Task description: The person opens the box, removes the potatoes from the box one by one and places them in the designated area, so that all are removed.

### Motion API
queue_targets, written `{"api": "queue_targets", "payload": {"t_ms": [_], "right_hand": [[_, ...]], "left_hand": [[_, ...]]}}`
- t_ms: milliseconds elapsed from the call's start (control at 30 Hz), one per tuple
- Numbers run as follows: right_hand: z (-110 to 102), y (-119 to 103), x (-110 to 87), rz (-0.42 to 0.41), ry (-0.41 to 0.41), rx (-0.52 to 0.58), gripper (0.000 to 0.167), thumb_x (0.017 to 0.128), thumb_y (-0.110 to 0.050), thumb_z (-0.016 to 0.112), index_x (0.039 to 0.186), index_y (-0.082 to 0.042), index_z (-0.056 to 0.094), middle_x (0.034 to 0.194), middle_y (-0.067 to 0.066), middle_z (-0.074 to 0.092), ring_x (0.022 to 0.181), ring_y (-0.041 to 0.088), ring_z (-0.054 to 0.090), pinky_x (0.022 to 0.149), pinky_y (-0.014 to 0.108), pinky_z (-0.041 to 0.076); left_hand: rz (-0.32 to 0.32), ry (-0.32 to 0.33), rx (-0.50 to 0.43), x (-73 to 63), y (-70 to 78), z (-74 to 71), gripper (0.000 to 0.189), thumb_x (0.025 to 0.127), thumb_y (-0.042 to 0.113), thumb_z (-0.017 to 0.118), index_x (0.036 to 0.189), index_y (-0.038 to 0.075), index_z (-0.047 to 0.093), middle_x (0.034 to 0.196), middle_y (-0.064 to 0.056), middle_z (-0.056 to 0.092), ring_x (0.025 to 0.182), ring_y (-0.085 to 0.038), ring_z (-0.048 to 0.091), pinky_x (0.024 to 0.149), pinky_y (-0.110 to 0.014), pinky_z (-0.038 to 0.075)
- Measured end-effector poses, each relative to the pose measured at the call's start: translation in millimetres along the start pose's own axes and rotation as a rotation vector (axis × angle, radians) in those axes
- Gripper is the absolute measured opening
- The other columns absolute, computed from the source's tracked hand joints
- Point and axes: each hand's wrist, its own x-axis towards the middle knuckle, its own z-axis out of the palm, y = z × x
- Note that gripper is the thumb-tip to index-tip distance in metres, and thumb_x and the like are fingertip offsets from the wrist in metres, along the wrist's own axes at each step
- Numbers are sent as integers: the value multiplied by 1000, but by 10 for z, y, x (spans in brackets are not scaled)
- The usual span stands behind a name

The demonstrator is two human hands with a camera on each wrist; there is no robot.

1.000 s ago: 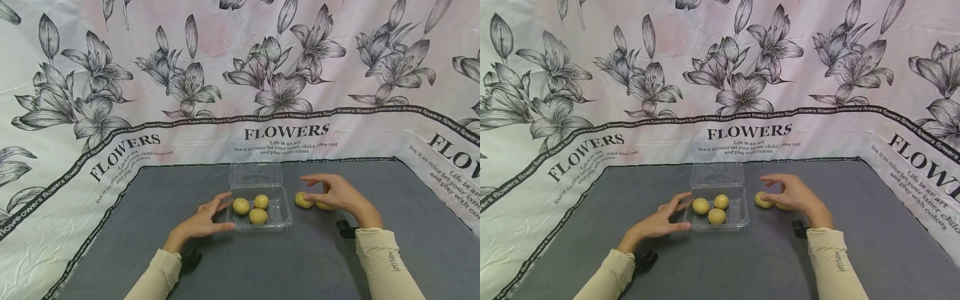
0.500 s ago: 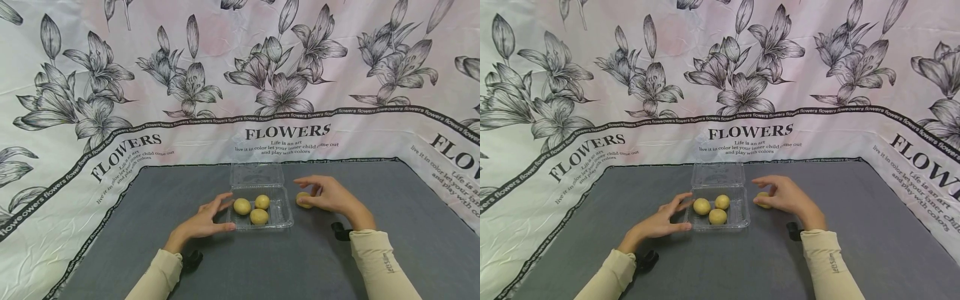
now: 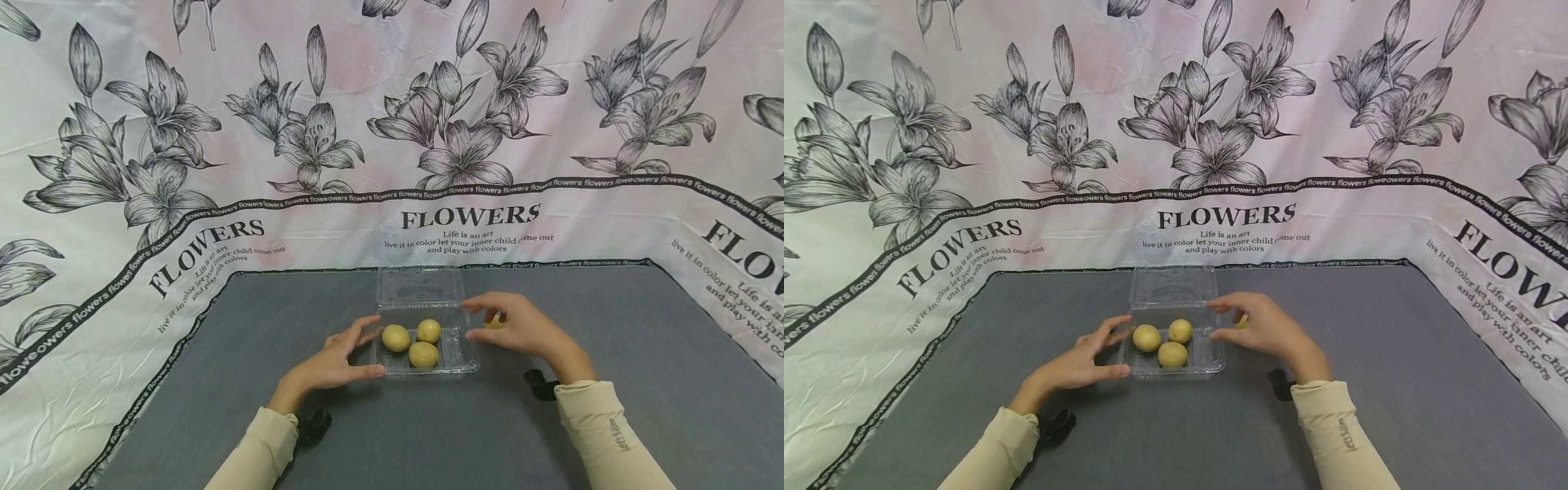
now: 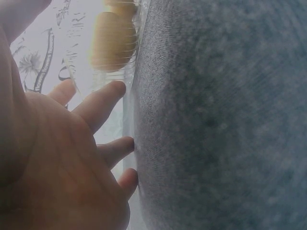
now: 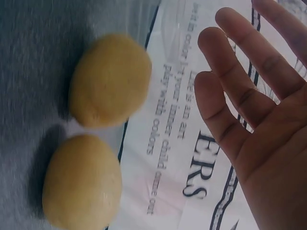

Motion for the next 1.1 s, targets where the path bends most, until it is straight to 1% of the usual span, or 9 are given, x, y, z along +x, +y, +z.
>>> {"api": "queue_targets", "payload": {"t_ms": [200, 400, 467, 633, 767, 833, 1000, 1100], "right_hand": [[125, -101, 45, -19, -33, 27, 51, 86, -27, 84, 131, -10, 69, 122, 13, 72, 93, 25, 64, 74, 40, 53], [244, -146, 69, -49, -60, 46, 53, 86, -26, 84, 133, -10, 67, 126, 12, 71, 101, 30, 67, 89, 53, 54], [275, -157, 73, -61, -65, 43, 53, 86, -27, 83, 134, -10, 67, 126, 11, 71, 103, 31, 67, 91, 54, 53], [324, -189, 71, -56, -66, 22, 51, 87, -30, 83, 133, -15, 68, 126, 6, 71, 106, 28, 67, 93, 53, 53], [347, -209, 67, -36, -59, -3, 50, 86, -32, 83, 131, -19, 69, 126, 2, 71, 106, 23, 66, 90, 52, 54], [360, -213, 71, -40, -56, -15, 49, 86, -32, 83, 131, -20, 69, 126, 1, 71, 106, 23, 66, 89, 51, 55], [402, -191, 87, -122, -52, 8, 47, 86, -26, 83, 129, -12, 69, 124, 6, 72, 104, 29, 68, 88, 49, 56], [421, -174, 87, -159, -50, 14, 46, 86, -23, 83, 128, -9, 70, 122, 8, 73, 101, 30, 67, 86, 47, 56]], "left_hand": [[-1, -1, -4, 10, -10, 1, 93, 92, 51, 72, 163, 27, 17, 162, 5, 41, 158, -31, 19, 119, -65, 10], [-10, -6, -4, 13, -10, 3, 94, 91, 53, 72, 163, 28, 17, 162, 6, 40, 158, -31, 18, 119, -64, 10], [-10, -5, -2, 13, -9, 4, 94, 91, 54, 72, 163, 28, 17, 162, 6, 40, 158, -31, 18, 119, -65, 10], [-10, -5, -2, 5, -5, 0, 94, 91, 53, 72, 163, 29, 17, 162, 7, 40, 158, -31, 18, 119, -64, 9], [-7, -6, -3, 3, -5, -3, 94, 91, 53, 72, 163, 29, 17, 162, 7, 40, 158, -31, 18, 119, -64, 9], [-5, -6, -3, 5, -6, -3, 94, 91, 54, 72, 163, 29, 17, 162, 7, 40, 158, -32, 18, 119, -65, 9], [-6, 0, -3, 7, -6, -2, 93, 91, 54, 72, 162, 30, 17, 162, 7, 41, 158, -32, 18, 119, -65, 10], [-4, 1, 1, 4, -2, 2, 93, 91, 54, 72, 162, 30, 17, 162, 7, 41, 158, -32, 19, 119, -65, 10]]}}
